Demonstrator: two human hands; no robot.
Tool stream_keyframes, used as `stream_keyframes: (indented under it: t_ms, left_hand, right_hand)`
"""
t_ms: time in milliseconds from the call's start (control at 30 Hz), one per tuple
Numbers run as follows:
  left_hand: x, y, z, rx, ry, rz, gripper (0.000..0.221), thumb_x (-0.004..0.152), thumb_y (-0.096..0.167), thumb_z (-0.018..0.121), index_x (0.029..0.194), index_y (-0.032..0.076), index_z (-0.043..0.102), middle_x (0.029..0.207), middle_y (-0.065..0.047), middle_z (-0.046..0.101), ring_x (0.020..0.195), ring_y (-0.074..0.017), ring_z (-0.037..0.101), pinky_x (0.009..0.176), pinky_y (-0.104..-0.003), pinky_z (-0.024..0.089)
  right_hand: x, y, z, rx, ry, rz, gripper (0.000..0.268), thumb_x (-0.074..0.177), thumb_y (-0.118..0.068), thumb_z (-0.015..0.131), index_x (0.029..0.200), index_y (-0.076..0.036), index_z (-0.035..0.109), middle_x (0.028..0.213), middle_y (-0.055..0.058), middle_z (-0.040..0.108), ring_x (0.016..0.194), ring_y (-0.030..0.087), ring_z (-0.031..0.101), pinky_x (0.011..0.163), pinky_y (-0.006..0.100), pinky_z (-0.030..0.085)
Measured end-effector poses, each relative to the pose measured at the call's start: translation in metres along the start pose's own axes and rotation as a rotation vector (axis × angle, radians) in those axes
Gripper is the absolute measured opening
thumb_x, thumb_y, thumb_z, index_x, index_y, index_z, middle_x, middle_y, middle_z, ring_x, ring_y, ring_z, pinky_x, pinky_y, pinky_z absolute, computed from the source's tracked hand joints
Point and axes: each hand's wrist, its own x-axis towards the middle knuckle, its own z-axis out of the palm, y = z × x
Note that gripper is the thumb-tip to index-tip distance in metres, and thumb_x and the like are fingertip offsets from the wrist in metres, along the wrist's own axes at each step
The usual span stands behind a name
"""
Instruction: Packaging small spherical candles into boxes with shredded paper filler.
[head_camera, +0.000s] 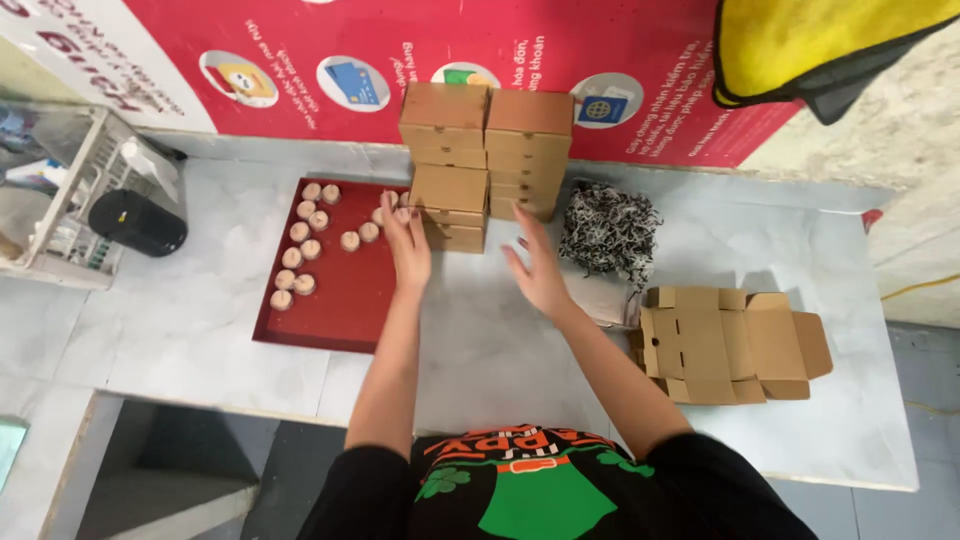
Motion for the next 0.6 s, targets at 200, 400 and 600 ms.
stream_keyframes:
  t_ms: [200, 400, 600]
  left_hand:
    - [-0.107, 0.074, 0.05, 0.122, -0.005, 0.217, 0.047, 0.098, 0.005, 0.062, 0.142, 0.0, 0.046, 0.144, -0.02, 0.051, 0.141, -0.04, 0.044, 0.122, -0.049, 0.03]
    - [-0.177, 0.105, 0.123, 0.082, -0.737, 0.182, 0.029, 0.095, 0.012, 0.065, 0.124, 0.012, 0.066, 0.127, -0.008, 0.063, 0.125, -0.0325, 0.055, 0.108, -0.044, 0.044]
    - [-0.197, 0.08, 0.183, 0.208, -0.884, 0.297, 0.043, 0.09, 0.019, 0.07, 0.13, 0.008, 0.06, 0.123, -0.013, 0.059, 0.12, -0.0364, 0.05, 0.105, -0.045, 0.044]
  right_hand:
    - [-0.112, 0.064, -0.13, -0.216, 0.411, 0.353, 0.038, 0.099, -0.008, 0.071, 0.134, -0.004, 0.057, 0.111, 0.01, 0.061, 0.098, 0.019, 0.059, 0.084, 0.035, 0.053]
    - [-0.191, 0.099, -0.192, -0.329, 0.156, 0.867, 0.056, 0.077, -0.023, 0.093, 0.118, 0.001, 0.064, 0.093, 0.01, 0.068, 0.082, 0.018, 0.064, 0.07, 0.032, 0.055]
    - [-0.223, 0.143, -0.201, -0.181, 0.24, 0.842, 0.033, 0.085, -0.022, 0.082, 0.107, 0.0, 0.076, 0.086, 0.011, 0.076, 0.075, 0.014, 0.066, 0.067, 0.031, 0.054]
